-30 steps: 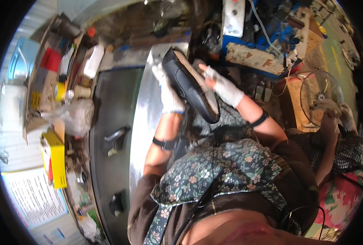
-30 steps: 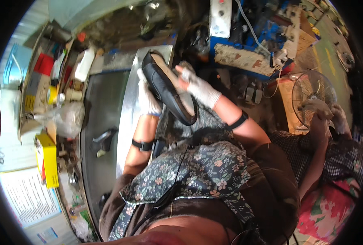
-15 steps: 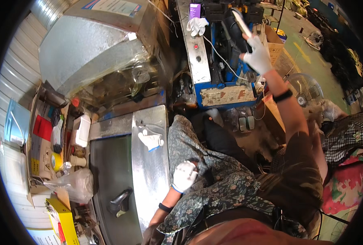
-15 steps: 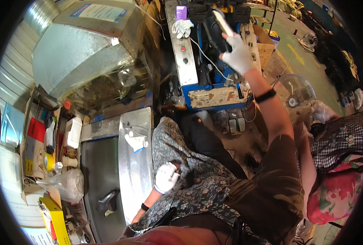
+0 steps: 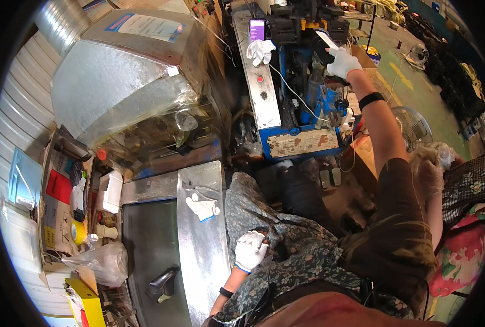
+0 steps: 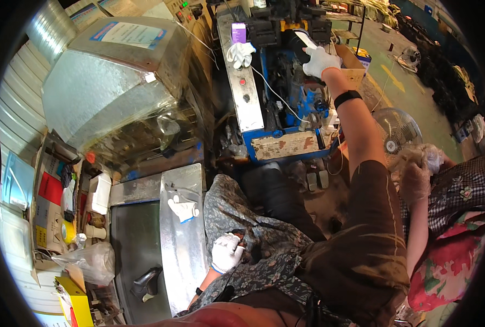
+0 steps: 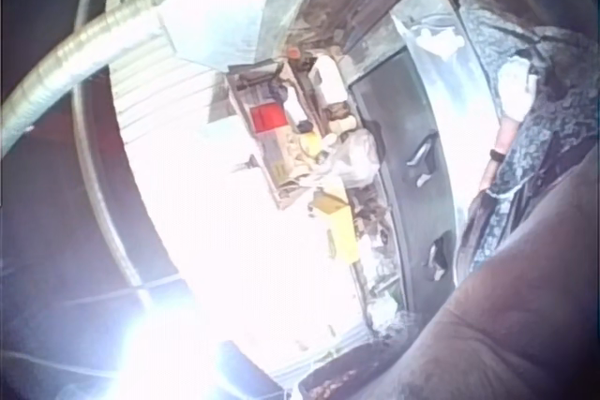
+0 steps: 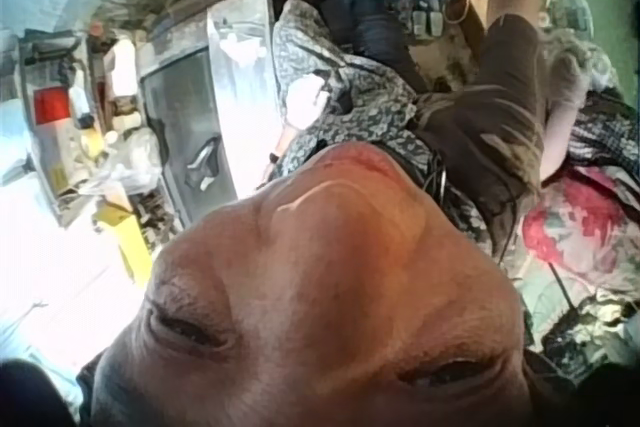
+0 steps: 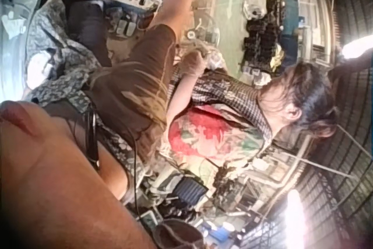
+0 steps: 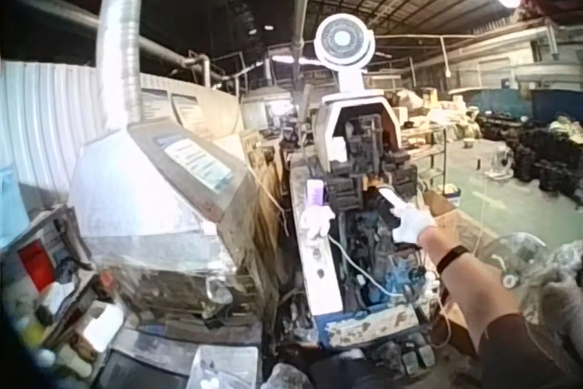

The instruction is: The recorder is assembling shoe components, specifically attaching outsoles to the lasted uppers using industrial machinery.

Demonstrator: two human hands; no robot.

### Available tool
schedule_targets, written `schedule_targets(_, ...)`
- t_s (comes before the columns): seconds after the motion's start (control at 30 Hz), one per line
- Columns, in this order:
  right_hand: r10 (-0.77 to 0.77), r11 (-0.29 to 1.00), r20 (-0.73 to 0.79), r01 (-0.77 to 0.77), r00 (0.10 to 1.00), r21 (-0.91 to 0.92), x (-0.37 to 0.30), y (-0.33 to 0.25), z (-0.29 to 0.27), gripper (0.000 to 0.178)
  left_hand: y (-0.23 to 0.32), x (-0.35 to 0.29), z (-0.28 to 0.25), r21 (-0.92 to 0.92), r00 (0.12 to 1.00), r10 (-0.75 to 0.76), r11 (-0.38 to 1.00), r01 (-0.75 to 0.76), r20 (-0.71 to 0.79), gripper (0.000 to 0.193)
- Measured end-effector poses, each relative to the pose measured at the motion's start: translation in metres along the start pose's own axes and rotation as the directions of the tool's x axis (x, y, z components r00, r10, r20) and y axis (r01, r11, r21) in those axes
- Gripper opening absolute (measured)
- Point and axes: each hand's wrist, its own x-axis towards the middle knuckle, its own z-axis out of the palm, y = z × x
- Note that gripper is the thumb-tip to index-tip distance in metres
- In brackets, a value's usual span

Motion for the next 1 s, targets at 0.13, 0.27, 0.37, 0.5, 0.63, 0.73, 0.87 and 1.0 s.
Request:
schedule_targets(0.13, -0.009, 0.996, -0.048, 0.004, 0.999, -0.090, -0.017, 0.002, 0.021, 0.070, -0.003, -0.001, 0.003, 0.013, 0.999, 0.032, 0.999, -0.031, -0.040, 0.031)
schedule_targets(0.27, -0.111, 0.975, -0.280, 0.050, 0.954, -0.217, -0.026, 0.008, 0.048, 0.064, -0.001, 0.009, 0.004, 0.036, 0.996, 0.056, 0.998, -0.054, -0.066, 0.028)
schedule_targets(0.37, -0.092, 0.991, -0.282, 0.059, 0.955, -0.123, -0.028, 0.009, 0.042, 0.064, 0.010, 0.017, -0.004, 0.061, 0.998, 0.030, 0.998, -0.026, -0.061, 0.023)
schedule_targets(0.5, 0.010, 0.999, -0.208, -0.003, 0.978, 0.032, -0.030, -0.004, 0.004, 0.069, 0.014, 0.001, -0.026, -0.072, 0.997, -0.074, 0.994, 0.076, 0.029, 0.023)
schedule_targets(0.63, -0.231, 0.941, -0.211, 0.273, 0.950, 0.200, -0.013, -0.019, -0.007, 0.064, -0.017, -0.065, -0.060, -0.182, 0.774, -0.614, 0.787, 0.589, -0.155, 0.017)
schedule_targets(0.73, -0.577, 0.731, -0.354, 0.659, 0.736, 0.178, 0.034, 0.006, 0.004, 0.085, -0.040, -0.131, -0.096, -0.745, 0.224, -0.883, 0.468, 0.475, -0.412, 0.020)
schedule_targets(0.87, -0.181, 0.979, -0.267, 0.147, 0.947, -0.141, 0.103, 0.034, 0.012, 0.065, -0.067, -0.216, -0.167, -0.423, -0.318, -0.527, 0.089, 0.902, -0.788, 0.065)
schedule_targets(1.0, -0.480, 0.815, -0.376, 0.245, 0.793, -0.525, 0.066, 0.010, 0.006, 0.046, -0.115, -0.216, -0.195, -0.874, -0.764, -0.546, -0.111, 0.473, -0.344, 0.105)
